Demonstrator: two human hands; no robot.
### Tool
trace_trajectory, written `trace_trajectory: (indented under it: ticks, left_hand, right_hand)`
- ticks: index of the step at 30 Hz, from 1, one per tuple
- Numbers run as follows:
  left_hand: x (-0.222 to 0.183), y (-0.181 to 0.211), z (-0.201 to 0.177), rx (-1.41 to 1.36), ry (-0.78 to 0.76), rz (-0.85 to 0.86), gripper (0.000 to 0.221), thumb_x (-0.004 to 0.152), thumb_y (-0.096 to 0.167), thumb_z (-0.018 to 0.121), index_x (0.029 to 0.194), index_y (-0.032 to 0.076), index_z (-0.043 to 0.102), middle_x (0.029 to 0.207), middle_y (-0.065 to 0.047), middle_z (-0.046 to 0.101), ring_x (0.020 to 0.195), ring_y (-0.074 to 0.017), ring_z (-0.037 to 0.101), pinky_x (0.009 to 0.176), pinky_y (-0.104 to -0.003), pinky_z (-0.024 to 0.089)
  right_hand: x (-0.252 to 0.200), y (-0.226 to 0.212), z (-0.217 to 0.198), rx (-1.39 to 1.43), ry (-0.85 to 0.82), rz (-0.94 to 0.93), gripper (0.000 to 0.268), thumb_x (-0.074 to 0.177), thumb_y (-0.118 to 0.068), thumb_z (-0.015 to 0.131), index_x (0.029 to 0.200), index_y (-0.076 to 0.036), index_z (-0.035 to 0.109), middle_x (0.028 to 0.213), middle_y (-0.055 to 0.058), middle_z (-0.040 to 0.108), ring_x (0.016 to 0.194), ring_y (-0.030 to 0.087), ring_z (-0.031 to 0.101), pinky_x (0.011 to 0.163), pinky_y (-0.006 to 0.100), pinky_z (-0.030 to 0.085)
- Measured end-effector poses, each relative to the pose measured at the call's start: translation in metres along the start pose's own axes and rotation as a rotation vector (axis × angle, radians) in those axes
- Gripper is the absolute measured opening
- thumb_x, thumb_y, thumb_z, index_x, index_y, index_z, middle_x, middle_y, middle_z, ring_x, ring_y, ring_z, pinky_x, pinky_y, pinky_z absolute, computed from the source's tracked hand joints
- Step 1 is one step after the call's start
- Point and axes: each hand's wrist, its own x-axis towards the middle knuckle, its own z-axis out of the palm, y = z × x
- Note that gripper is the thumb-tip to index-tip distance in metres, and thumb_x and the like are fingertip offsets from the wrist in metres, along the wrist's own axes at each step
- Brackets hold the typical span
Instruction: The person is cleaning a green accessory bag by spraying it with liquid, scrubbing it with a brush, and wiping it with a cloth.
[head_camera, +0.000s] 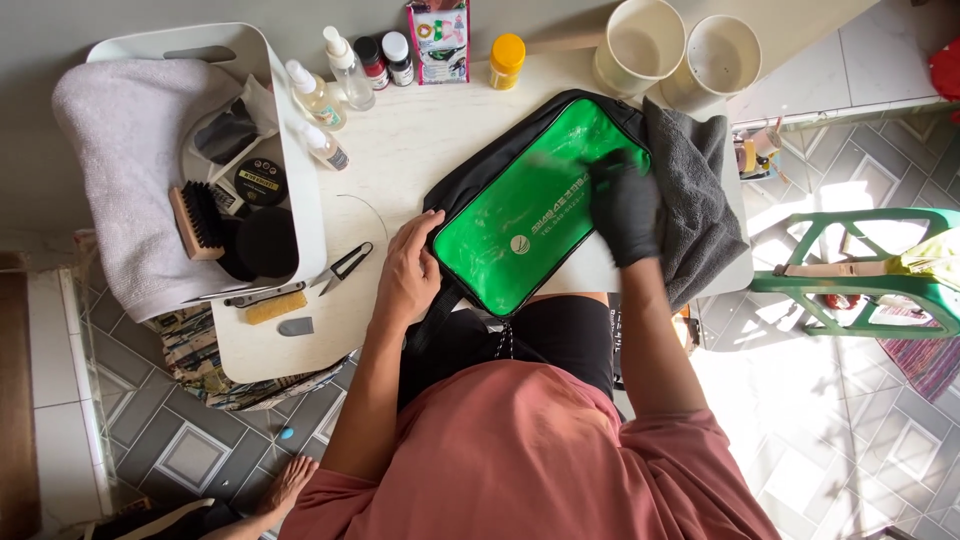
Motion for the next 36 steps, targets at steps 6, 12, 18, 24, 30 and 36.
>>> trace_trajectory:
  ticks: [6, 12, 18, 24, 30, 36]
  left_hand:
    - [0.002, 0.0, 0.001, -0.017, -0.003, -0.002, 0.065, 0.081, -0.012, 0.042, 0.142, 0.008, 0.055, 0.13, -0.01, 0.065, 0.13, -0.0327, 0.058, 0.106, -0.047, 0.045]
    - [0.002, 0.002, 0.0, -0.028, -0.005, -0.007, 0.064, 0.082, -0.011, 0.042, 0.142, 0.007, 0.054, 0.128, -0.01, 0.066, 0.13, -0.0331, 0.058, 0.107, -0.048, 0.044]
    - [0.001, -0.001, 0.001, -0.026, -0.009, -0.02, 0.064, 0.083, -0.011, 0.043, 0.144, 0.006, 0.053, 0.127, -0.01, 0.067, 0.131, -0.0335, 0.057, 0.106, -0.048, 0.044]
    - [0.0, 0.001, -0.001, -0.017, -0.01, -0.007, 0.064, 0.083, -0.012, 0.042, 0.144, 0.006, 0.053, 0.128, -0.009, 0.067, 0.131, -0.0328, 0.057, 0.106, -0.047, 0.044]
    - [0.002, 0.001, 0.001, -0.02, -0.015, -0.004, 0.066, 0.083, -0.012, 0.042, 0.145, 0.006, 0.052, 0.129, -0.009, 0.067, 0.13, -0.0327, 0.058, 0.104, -0.047, 0.046]
    - [0.0, 0.005, -0.001, -0.008, -0.007, -0.004, 0.065, 0.083, -0.012, 0.042, 0.145, 0.006, 0.052, 0.129, -0.009, 0.067, 0.129, -0.0324, 0.058, 0.103, -0.047, 0.046]
  right_hand:
    - [-0.009, -0.029, 0.01, 0.072, -0.306, -0.043, 0.018, 0.096, -0.023, 0.062, 0.109, -0.02, 0.074, 0.094, 0.015, 0.07, 0.087, 0.045, 0.07, 0.073, 0.055, 0.054]
    - [0.017, 0.005, -0.045, -0.129, 0.039, 0.056, 0.028, 0.094, -0.017, 0.065, 0.115, -0.028, 0.081, 0.101, 0.012, 0.065, 0.093, 0.043, 0.068, 0.077, 0.052, 0.055]
    - [-0.043, -0.113, -0.038, 0.078, -0.44, -0.015, 0.031, 0.094, -0.017, 0.056, 0.114, -0.024, 0.078, 0.11, 0.016, 0.07, 0.098, 0.047, 0.068, 0.083, 0.056, 0.055]
    - [-0.002, -0.032, -0.07, -0.249, -0.113, 0.234, 0.026, 0.097, -0.025, 0.06, 0.114, -0.029, 0.078, 0.105, 0.011, 0.067, 0.091, 0.042, 0.07, 0.08, 0.054, 0.058]
    - [-0.038, -0.06, -0.054, 0.017, -0.343, 0.127, 0.024, 0.094, -0.025, 0.064, 0.112, -0.031, 0.079, 0.11, 0.012, 0.069, 0.099, 0.046, 0.068, 0.082, 0.056, 0.055]
    - [0.018, -0.022, -0.066, -0.176, -0.047, 0.145, 0.024, 0.101, -0.027, 0.062, 0.118, -0.029, 0.078, 0.105, 0.015, 0.069, 0.092, 0.047, 0.067, 0.077, 0.059, 0.056]
